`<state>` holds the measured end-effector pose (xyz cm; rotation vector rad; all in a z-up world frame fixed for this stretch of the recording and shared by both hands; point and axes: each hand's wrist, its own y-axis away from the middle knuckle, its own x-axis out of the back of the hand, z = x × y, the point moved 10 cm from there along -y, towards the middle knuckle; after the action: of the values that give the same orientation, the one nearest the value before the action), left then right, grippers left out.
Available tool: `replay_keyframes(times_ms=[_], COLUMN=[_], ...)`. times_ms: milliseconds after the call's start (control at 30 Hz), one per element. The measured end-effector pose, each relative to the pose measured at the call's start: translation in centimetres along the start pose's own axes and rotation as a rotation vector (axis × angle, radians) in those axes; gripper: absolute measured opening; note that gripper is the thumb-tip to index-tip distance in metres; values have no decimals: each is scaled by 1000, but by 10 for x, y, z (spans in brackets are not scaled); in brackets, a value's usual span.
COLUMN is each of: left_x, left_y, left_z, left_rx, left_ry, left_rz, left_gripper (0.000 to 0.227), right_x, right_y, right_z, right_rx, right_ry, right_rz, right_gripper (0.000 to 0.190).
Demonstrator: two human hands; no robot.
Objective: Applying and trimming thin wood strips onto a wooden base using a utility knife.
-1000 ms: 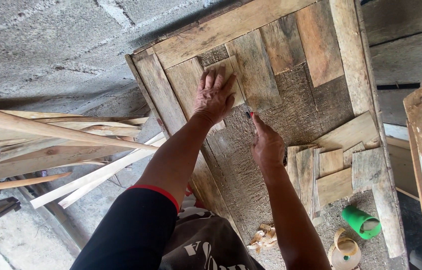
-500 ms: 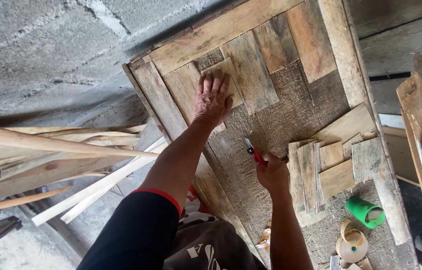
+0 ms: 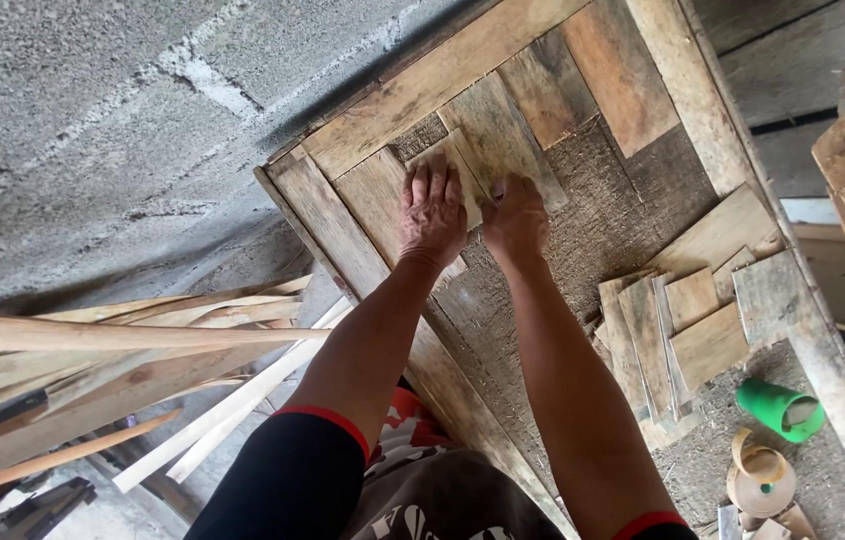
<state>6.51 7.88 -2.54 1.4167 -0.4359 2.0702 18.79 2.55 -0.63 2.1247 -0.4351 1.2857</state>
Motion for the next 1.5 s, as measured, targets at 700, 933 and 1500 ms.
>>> replay_keyframes(times_ms=[700,933,1500], left_x=[10,50,58], left_y=[15,19,-2], left_z=[-14,-20,-85], left_rx=[-99,-114,-146], left_ry=[255,290,46], left_rz=[321,405,155], left_gripper=[54,49,91], right_x=[-20,-9,-38], right_y=[235,187,75], right_z=[133,99,9], right_rx=[-270,-123,223], right_ry=[-175,-217,-253], right_rz=[-432,-105,376], right_gripper=[19,14,33])
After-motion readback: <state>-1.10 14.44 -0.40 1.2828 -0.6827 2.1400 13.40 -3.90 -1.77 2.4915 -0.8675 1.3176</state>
